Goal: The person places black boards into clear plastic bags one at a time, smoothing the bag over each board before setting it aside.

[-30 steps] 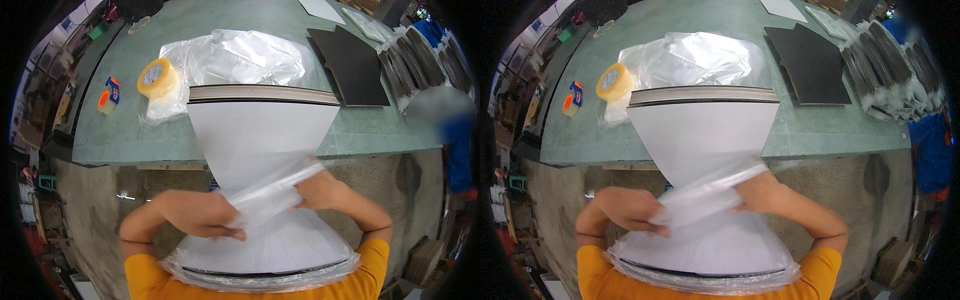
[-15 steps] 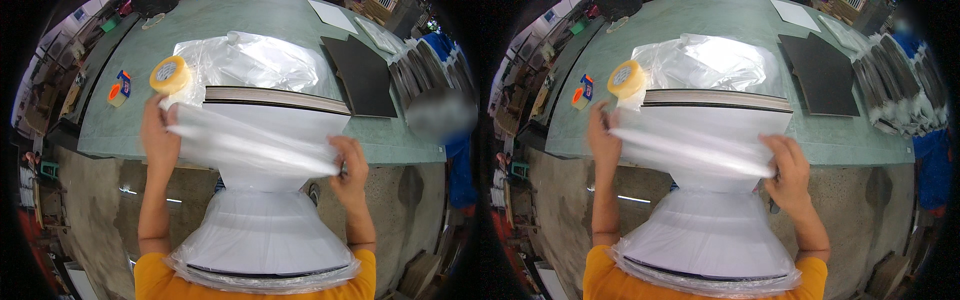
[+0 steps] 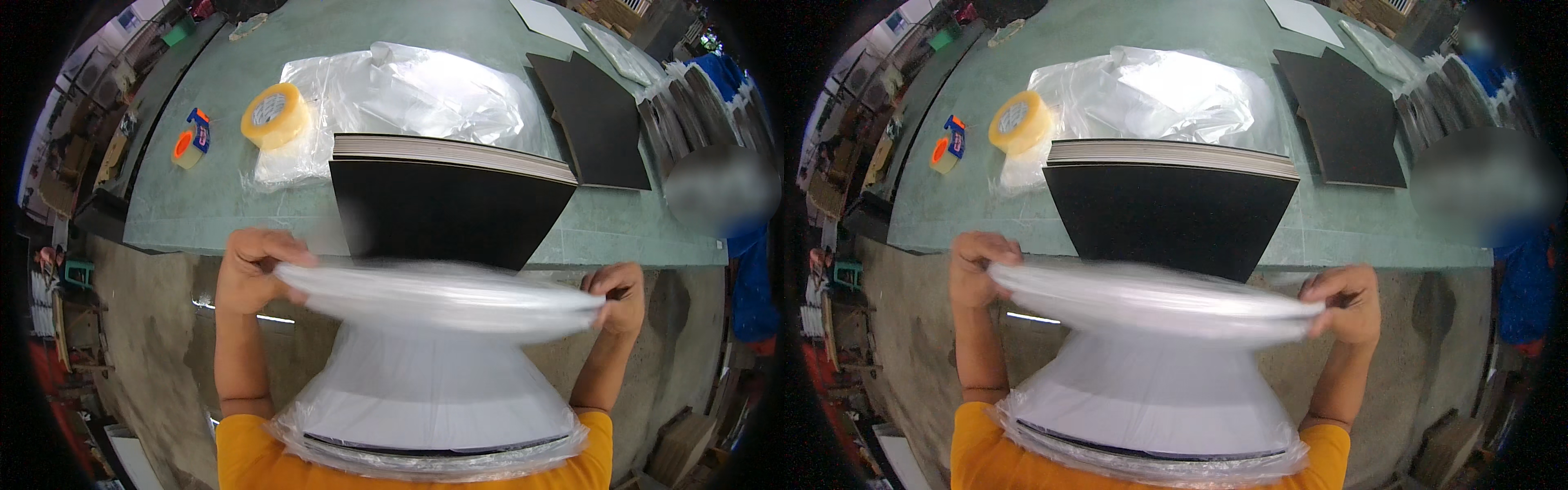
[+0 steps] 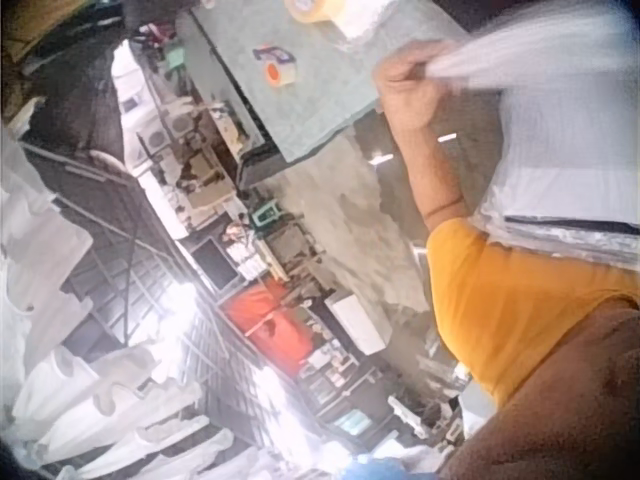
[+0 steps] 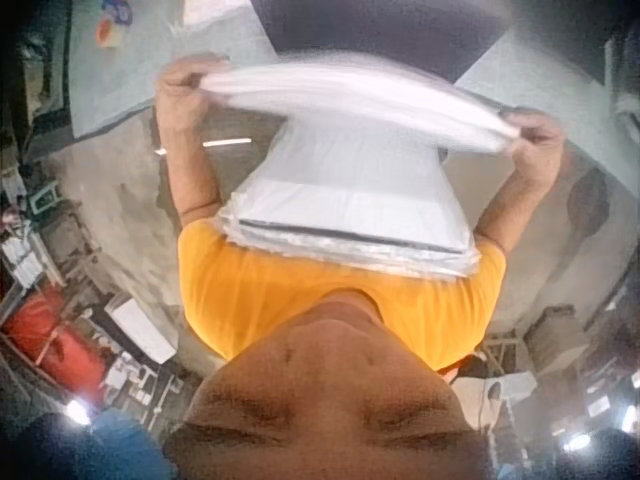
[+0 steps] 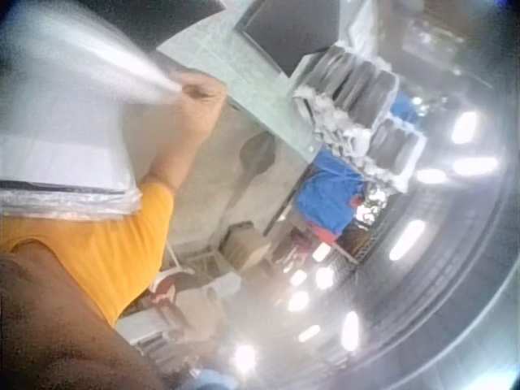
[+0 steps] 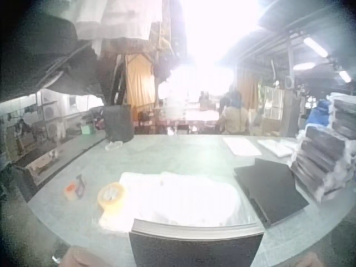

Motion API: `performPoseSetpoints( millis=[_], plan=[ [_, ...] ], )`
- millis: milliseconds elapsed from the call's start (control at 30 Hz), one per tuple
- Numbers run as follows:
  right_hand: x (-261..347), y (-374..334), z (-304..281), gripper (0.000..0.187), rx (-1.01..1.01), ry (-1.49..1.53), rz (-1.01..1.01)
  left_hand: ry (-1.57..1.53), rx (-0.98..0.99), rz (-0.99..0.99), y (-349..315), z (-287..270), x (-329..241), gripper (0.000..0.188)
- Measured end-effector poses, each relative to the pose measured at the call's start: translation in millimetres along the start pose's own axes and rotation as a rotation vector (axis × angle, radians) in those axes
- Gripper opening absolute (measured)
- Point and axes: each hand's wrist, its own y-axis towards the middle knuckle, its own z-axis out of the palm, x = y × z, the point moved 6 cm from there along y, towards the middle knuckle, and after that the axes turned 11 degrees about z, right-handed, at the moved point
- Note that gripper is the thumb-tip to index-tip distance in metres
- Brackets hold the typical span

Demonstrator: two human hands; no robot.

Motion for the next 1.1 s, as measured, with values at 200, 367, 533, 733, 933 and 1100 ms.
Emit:
performPoseSetpoints(
  millis=[200, 367, 533, 733, 933, 1100],
  plan=[
    [-189, -44, 5, 0.010, 0.089, 0.415, 0.867, -0.793, -0.111, -0.952, -153, 45, 145, 0.032],
    [-310, -77, -29, 0.011, -0.454, -0.473, 0.847, -0.182, -0.183, -1.070, -179, 50, 200, 0.015],
    [-106, -24, 13, 0.024, 0.025, -0.401, 0.613, 0.497, 0.420, -0.569, -59, 40, 60, 0.022],
    [-117, -53, 137, 0.055, 0.984, -0.335, 0.402, -0.209, 0.836, -0.263, -73, 156, 58, 0.041],
    [-236, -39, 71, 0.067, 0.698, -0.848, 0.848, 0.318, 1.048, -0.541, -19, 107, 83, 0.039],
    [-116, 10, 106, 0.059, 0.852, -0.634, 0.382, 0.772, -0.012, -0.044, 190, -7, 41, 0.032]
  ],
)
